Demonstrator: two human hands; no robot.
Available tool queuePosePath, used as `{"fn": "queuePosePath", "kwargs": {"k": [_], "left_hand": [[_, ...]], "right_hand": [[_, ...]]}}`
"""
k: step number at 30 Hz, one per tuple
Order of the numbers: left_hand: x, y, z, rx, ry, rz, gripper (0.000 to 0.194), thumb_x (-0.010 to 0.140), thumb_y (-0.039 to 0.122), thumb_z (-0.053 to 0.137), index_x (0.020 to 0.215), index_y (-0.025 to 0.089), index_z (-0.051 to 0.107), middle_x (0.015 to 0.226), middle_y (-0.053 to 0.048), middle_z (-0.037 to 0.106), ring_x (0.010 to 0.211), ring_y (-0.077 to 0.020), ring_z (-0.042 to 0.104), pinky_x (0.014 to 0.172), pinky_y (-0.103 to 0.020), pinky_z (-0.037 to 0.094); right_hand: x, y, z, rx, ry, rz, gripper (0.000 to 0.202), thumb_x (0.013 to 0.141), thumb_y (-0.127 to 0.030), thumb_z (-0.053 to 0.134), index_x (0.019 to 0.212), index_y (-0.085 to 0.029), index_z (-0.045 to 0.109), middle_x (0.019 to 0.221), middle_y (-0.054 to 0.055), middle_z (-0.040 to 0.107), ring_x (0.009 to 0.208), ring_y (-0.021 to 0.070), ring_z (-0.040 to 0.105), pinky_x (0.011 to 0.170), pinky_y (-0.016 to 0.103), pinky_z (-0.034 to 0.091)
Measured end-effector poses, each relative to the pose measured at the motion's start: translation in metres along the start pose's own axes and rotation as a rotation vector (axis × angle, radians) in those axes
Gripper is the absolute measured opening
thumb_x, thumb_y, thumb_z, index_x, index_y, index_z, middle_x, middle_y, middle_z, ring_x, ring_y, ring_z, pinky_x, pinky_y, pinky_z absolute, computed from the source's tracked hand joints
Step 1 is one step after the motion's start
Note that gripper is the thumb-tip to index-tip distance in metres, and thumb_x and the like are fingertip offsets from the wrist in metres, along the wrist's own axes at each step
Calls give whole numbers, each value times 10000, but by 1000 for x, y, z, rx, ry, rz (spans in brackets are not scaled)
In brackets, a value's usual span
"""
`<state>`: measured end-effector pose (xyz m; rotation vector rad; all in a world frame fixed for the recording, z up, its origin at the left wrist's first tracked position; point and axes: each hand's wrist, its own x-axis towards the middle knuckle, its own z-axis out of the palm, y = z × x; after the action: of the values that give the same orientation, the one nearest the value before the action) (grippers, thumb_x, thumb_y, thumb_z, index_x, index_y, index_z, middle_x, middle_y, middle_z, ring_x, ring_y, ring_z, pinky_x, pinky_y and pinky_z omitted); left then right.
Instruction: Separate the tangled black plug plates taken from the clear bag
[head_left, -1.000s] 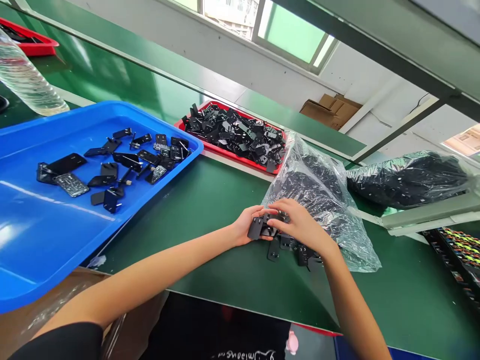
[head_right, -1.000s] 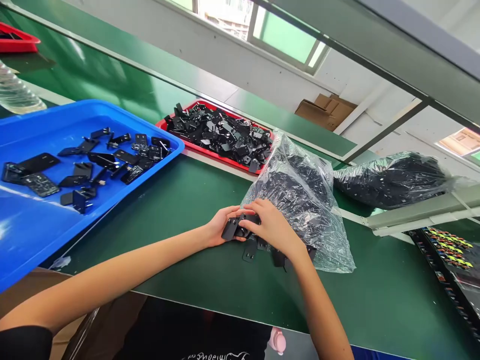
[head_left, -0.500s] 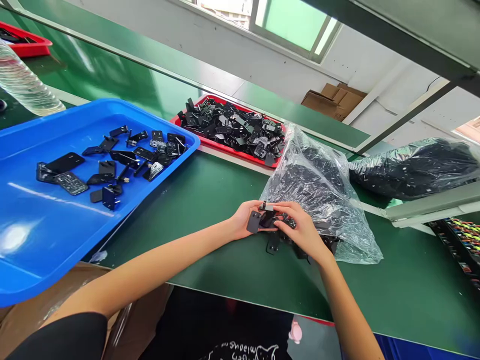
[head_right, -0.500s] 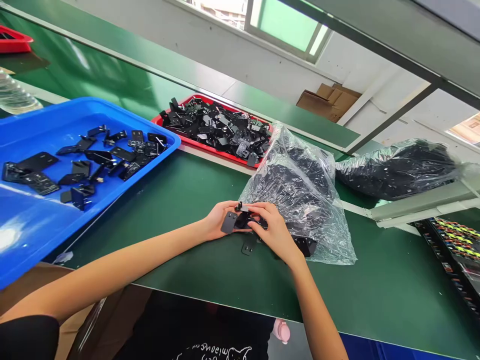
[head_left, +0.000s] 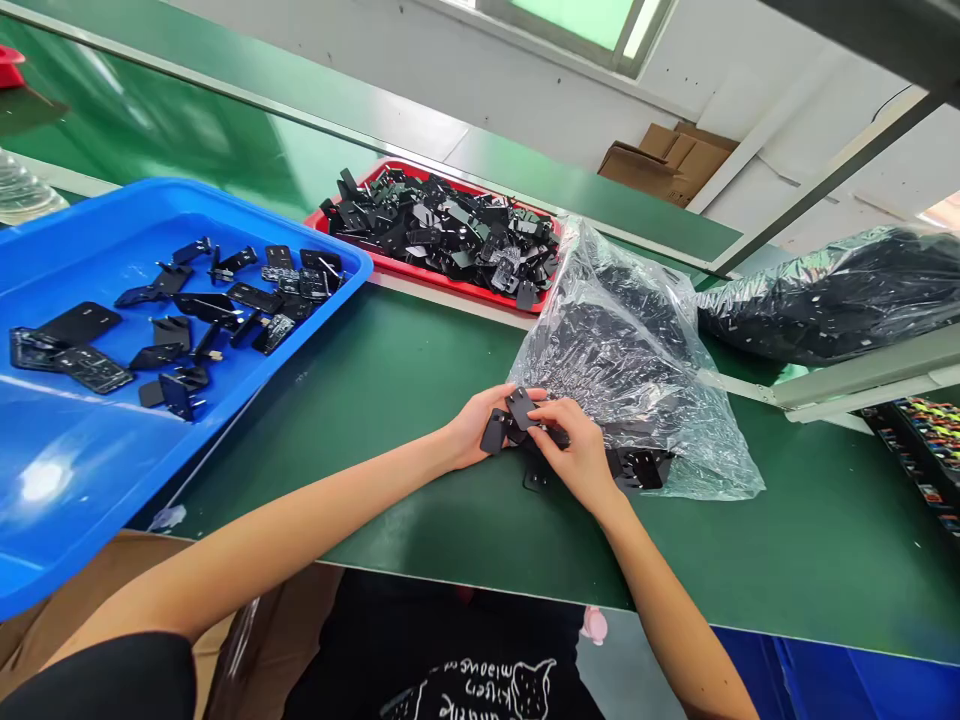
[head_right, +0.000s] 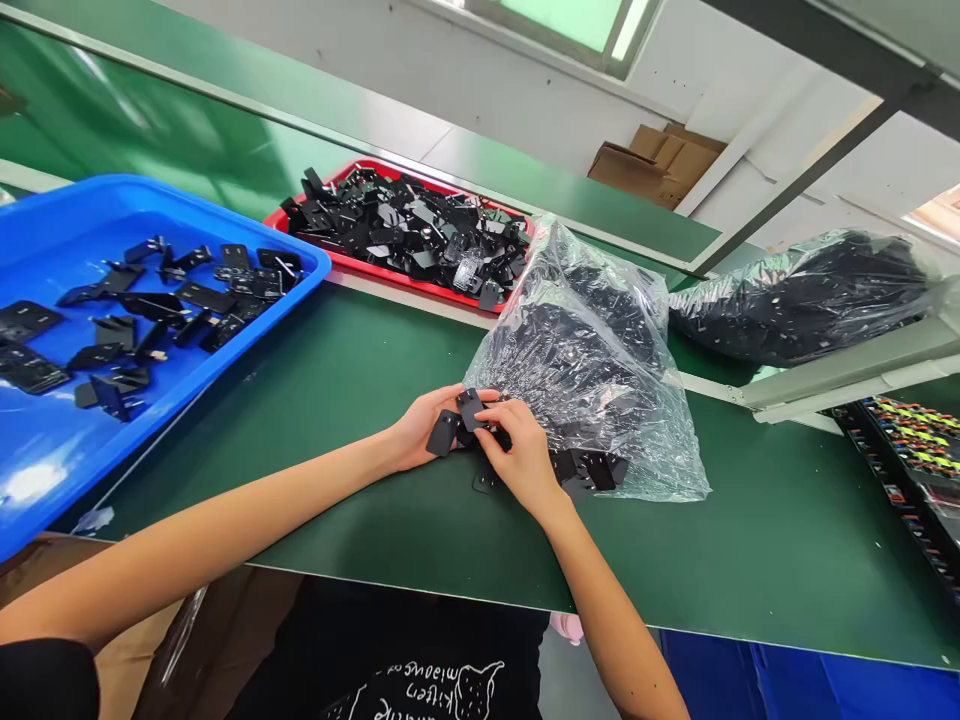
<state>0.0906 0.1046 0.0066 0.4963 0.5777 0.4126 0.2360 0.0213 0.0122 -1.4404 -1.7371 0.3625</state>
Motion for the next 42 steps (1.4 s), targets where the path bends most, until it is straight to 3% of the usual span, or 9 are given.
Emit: {"fn": "queuePosePath", "kwargs": {"k": [4,8,15,19,26,31,35,38,42], "left_hand": [[-1,1,1,18,-8,9,535,952,439,297,1254,107,587,1111,-130,684,810,-196,654,673,-271,475],[0,2,1,7,-23,24,564,953,456,279,1291,95,550,1188,-148,650,957,-242,647,806,-322,480],[1,4,1,-63,-115,15,588,959,446,251,1335,64,494,1129,-167,665,942,-263,661,894,-379,467],[1,8,-1,-114,-142,-51,679,948,538,221,1369,58,452,1139,-176,656,950,-265,656,899,-385,466],[-1,12,-5,-208,-252,-114,785,915,644,161,1409,87,407,1271,-184,586,1034,-276,620,874,-367,468],[-1,12,-4,-236,-262,-100,815,904,666,136,1408,85,406,1267,-187,585,1059,-283,600,912,-390,439],[0,10,-3,-229,-240,-120,802,900,675,162,1397,101,421,1240,-168,601,973,-242,617,817,-320,454],[2,7,-4,-225,-236,-150,804,886,696,188,1358,107,467,1164,-160,636,826,-212,628,690,-283,454],[2,2,-4,-215,-201,-170,782,876,703,231,1274,105,541,1014,-149,679,724,-216,624,635,-293,451]], "right_hand": [[-6,1,5,-115,-32,-85,159,909,-233,528,997,-252,660,879,56,587,961,231,555,872,410,494],[-9,1,6,-232,-134,-137,266,886,-316,589,1138,-255,650,967,84,544,963,250,508,867,450,494],[-9,0,5,-341,-111,-159,258,886,-315,594,1124,-220,625,1387,128,415,1249,307,380,978,492,445],[-9,5,7,-345,-85,-193,297,889,-317,587,1161,-199,583,1323,126,515,1265,302,391,1051,509,381],[-10,2,10,-360,38,-218,285,921,-314,523,1177,-210,597,1192,134,593,1166,287,502,1003,485,425],[-13,-4,14,-461,-29,-241,477,886,-463,564,1281,-198,531,1375,162,498,1308,346,381,1086,578,289],[-17,-8,20,-545,-46,-231,518,884,-488,557,1303,-189,500,1418,172,462,1351,362,325,1116,641,150],[-18,-9,22,-571,-27,-216,518,879,-483,564,1292,-176,503,1424,185,448,1348,377,312,1101,671,147],[-16,-10,18,-551,-32,-249,474,876,-450,575,1276,-202,520,1392,167,481,1327,380,337,1086,696,152]]}}
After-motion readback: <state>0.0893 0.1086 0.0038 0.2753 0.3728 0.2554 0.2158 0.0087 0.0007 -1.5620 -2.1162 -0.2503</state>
